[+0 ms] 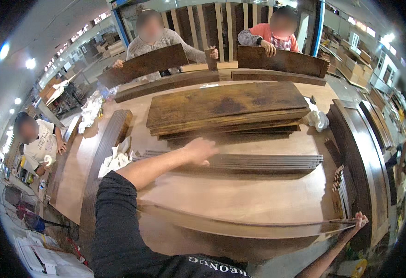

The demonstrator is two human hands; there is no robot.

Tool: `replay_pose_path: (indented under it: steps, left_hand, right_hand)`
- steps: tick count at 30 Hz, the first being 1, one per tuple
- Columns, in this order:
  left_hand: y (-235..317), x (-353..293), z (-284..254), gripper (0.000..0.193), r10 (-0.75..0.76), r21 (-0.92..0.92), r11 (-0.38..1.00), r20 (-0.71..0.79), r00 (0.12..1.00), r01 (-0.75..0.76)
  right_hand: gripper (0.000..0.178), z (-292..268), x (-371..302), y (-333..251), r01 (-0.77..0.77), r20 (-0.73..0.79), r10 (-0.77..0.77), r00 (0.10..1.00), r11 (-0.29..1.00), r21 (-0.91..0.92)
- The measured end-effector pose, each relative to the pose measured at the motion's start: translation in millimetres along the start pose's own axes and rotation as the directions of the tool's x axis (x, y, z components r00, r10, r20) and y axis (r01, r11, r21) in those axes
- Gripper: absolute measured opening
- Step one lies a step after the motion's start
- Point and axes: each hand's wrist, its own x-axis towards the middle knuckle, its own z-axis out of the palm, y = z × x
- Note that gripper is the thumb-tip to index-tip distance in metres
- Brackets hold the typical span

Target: The person picks up wooden planks and smaller wooden pieces from a table and stacks them into piles. The person repeatedly lifts, turns, and places the wood pieces while other people work in the background.

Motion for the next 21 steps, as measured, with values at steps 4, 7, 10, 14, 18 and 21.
replay_pose_path:
  steps: [4,7,10,14,18,21]
  left_hand:
    - [-21,15,-6,0.058,-0.044,0.016,0.998,-0.368,0.929,0.054]
    - [-42,27,-4,0.066,-0.058,0.106,0.984,-0.568,0.821,0.142]
    - [-56,25,14,0.079,-0.252,0.050,0.952,-0.442,0.861,0.304]
    - [-53,31,13,0.084,-0.233,0.101,0.949,-0.413,0.880,0.298]
    - [-33,26,10,0.072,0.029,0.201,0.977,-0.445,0.895,0.069]
    - [-13,23,11,0.061,0.252,0.163,0.966,-0.455,0.854,-0.199]
  right_hand:
    - [0.051,10,-9,-20,-0.052,-0.061,0.052,0.997,0.999,0.009]
    - [0.053,-5,-2,-8,0.066,0.082,-0.058,0.995,0.993,-0.093]
    - [0.057,3,2,4,0.292,0.238,-0.260,0.936,0.950,-0.111]
    - [0.065,-49,20,40,0.150,0.155,-0.128,0.980,0.978,-0.143]
    - [0.051,-12,18,4,-0.106,-0.028,0.107,0.994,0.993,0.055]
    - [0.053,2,12,-25,-0.185,-0.049,0.183,0.982,0.982,-0.030]
